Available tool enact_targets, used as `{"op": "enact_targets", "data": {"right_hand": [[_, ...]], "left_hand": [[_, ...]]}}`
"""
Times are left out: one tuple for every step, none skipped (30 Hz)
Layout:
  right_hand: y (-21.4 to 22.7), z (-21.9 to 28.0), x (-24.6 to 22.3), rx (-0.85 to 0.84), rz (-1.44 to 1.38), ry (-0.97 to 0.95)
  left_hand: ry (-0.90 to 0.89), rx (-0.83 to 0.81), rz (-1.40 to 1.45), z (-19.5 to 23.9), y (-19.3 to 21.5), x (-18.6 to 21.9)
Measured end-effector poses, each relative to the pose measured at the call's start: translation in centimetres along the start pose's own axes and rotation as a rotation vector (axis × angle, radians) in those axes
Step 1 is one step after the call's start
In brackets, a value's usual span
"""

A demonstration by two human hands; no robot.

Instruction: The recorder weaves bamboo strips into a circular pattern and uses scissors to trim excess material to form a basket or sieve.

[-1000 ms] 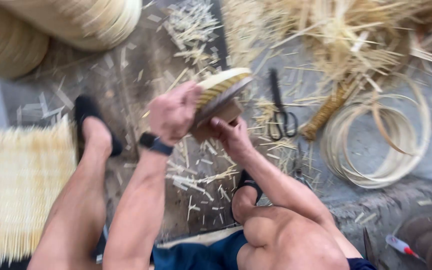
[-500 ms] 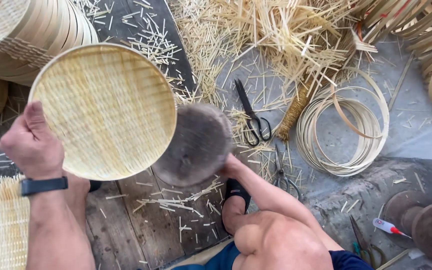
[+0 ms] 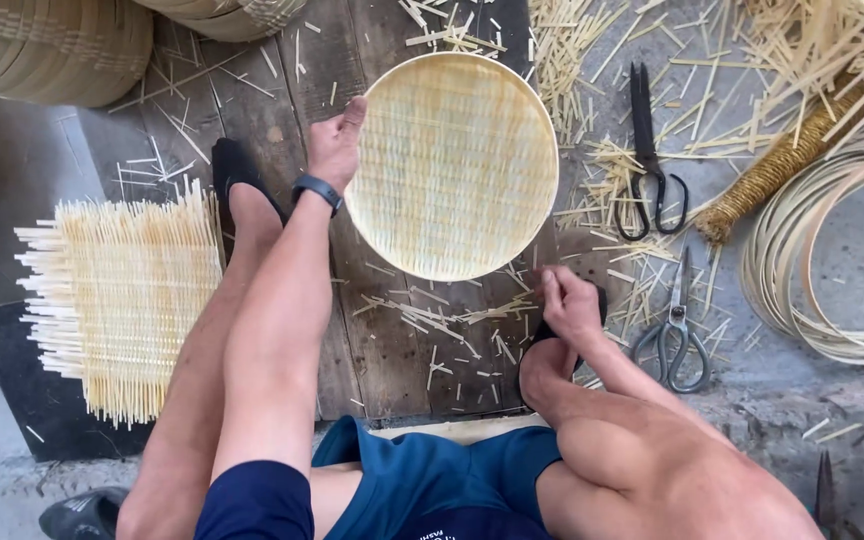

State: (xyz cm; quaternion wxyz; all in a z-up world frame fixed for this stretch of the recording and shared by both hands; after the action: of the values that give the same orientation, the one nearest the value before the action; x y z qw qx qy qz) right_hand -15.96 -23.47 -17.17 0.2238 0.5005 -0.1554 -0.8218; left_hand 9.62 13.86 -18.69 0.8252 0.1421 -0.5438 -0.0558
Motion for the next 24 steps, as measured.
{"op": "enact_targets", "data": {"right_hand": [[0.2,0.4,-1.2,0.098,0.115,0.111],[0.4,1.0,-2.4,0.195,0.229,0.224],[0.1,0.9,-2.1,0.186,0.225,0.228],[0.0,1.0,-2.0,0.221,0.290,0.276],[-0.1,0.9,-2.0,0.259,0.357,0.326],[0.0,0.8,-2.2,0.255,0.355,0.332],[0.1,0.8,-2.4,0.251,0.378,0.297],[0.1,0.8,-2.5,0.248,0.400,0.263],[0.0,0.8,-2.5,0.248,0.402,0.271],[-0.1,0.8,-2.5,0.268,0.392,0.291],[0.0,0.8,-2.4,0.285,0.386,0.314],[0.1,0.6,-2.4,0.284,0.392,0.326],[0.2,0.7,-2.3,0.291,0.393,0.326],[0.3,0.9,-2.2,0.298,0.394,0.327],[0.0,1.0,-1.6,0.287,0.392,0.340],[-0.3,1.1,-1.0,0.285,0.427,0.315],[-0.6,0.6,-0.6,0.291,0.459,0.300],[-0.8,0.6,-0.8,0.286,0.452,0.321],[-0.8,0.5,-0.9,0.296,0.469,0.299],[-0.8,0.5,-1.0,0.306,0.485,0.277],[-0.8,0.5,-1.1,0.301,0.486,0.296],[-0.8,0.5,-1.3,0.302,0.474,0.292],[-0.7,0.5,-1.4,0.305,0.463,0.286],[-0.8,0.6,-1.5,0.303,0.466,0.303]], "left_hand": [[-0.010,0.000,-0.099,-0.2,-0.3,-0.1],[-0.019,0.000,-0.198,-0.4,-0.5,-0.2],[-0.014,0.008,-0.202,0.5,-1.7,0.3],[-0.338,0.159,-0.376,1.7,-2.6,1.9],[-0.668,0.303,-0.548,3.0,-3.9,3.5],[-0.666,0.310,-0.551,6.2,-6.7,4.8],[-0.809,0.157,-0.511,9.5,-10.2,6.3],[-0.948,0.002,-0.467,13.0,-13.6,7.7],[-0.951,0.011,-0.467,15.3,-15.7,6.8],[-0.867,-0.108,-0.543,17.5,-18.1,5.5],[-0.780,-0.223,-0.612,19.7,-20.8,4.2],[-0.781,-0.210,-0.608,20.3,-20.6,3.8],[-0.726,-0.232,-0.624,21.2,-20.5,3.1],[-0.671,-0.253,-0.639,22.1,-20.4,2.3],[-0.663,-0.239,-0.644,22.5,-18.9,1.9],[-0.650,-0.271,-0.685,23.0,-17.6,1.6],[-0.645,-0.297,-0.730,22.9,-16.1,1.3],[-0.643,-0.275,-0.739,21.7,-14.2,0.8],[-0.739,-0.318,-0.818,20.7,-12.6,0.4],[-0.834,-0.361,-0.897,19.8,-11.1,-0.1],[-0.830,-0.341,-0.900,17.2,-9.0,0.5],[-1.070,-0.357,-0.987,15.2,-7.2,1.4],[-1.314,-0.373,-1.069,13.2,-5.3,2.1],[-1.311,-0.355,-1.075,11.3,-3.1,6.0]]}}
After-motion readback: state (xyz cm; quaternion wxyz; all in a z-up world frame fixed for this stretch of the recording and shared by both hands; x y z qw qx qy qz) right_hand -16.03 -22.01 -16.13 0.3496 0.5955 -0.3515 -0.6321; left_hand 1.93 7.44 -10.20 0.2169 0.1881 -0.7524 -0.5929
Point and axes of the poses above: each hand's wrist, its own z-axis away from the middle knuckle, its own y-axis out of the back of the hand, x = y × z, the point moved 3 cm from there along -z, towards the middle knuckle, and after that the axes turned 11 degrees about z, right-handed, at the moved point
